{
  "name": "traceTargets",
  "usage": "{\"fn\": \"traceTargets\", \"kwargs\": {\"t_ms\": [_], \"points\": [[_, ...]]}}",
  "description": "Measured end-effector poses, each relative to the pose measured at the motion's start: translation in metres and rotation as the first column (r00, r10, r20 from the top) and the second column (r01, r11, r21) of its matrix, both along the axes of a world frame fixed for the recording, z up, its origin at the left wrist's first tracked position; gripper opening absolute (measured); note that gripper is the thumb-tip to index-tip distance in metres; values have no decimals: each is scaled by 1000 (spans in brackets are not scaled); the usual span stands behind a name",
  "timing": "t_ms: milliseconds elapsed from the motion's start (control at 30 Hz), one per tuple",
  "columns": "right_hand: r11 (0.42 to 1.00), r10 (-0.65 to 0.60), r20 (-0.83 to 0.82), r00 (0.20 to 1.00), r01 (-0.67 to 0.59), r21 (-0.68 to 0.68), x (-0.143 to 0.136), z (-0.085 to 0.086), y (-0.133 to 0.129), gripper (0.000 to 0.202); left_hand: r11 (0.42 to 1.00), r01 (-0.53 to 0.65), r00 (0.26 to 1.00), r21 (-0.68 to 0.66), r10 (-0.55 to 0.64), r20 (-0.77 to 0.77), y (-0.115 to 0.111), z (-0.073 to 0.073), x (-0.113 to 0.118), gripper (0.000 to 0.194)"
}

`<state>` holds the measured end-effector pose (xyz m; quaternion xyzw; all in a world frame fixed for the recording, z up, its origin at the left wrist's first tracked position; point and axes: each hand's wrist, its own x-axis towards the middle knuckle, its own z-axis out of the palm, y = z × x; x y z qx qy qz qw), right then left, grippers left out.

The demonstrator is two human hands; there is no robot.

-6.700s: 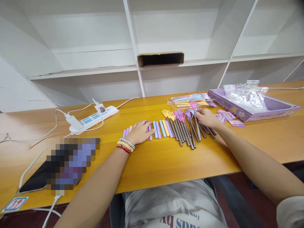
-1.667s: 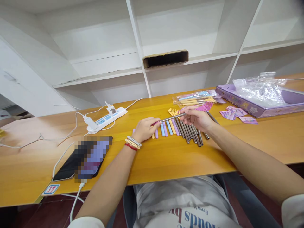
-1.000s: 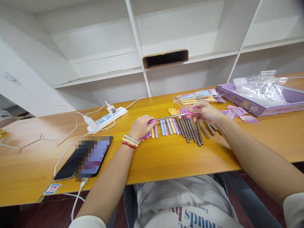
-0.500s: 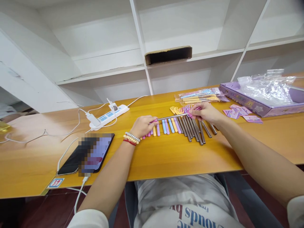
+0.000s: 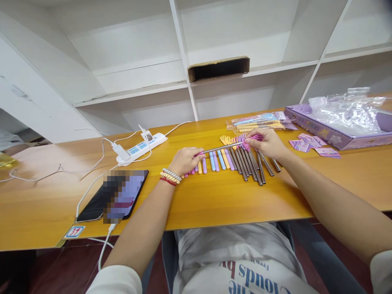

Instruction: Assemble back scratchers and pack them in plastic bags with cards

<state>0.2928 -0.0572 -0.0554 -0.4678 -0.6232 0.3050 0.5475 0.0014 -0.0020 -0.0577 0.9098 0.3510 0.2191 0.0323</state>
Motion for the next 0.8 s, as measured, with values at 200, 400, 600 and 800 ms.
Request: {"fn": "traceTargets", "kwargs": {"t_ms": [200, 400, 600, 800], "points": [[975, -34, -141, 989, 1, -224, 1, -10, 7, 12, 992, -21, 998, 122, 29, -63, -1, 1, 1, 24], [988, 76, -42, 996, -81, -128, 1, -12, 6, 18, 996, -23, 996, 85, 30, -81, -2, 5, -1, 24], [995, 85, 57, 995, -87, 46, -1, -12, 4, 17, 1000, 10, 999, -26, -11, -31, -2, 5, -2, 24], [981, 105, -48, 993, -112, -160, 0, -13, 6, 23, 997, 8, 998, 70, -4, -62, -4, 4, 1, 23]]}}
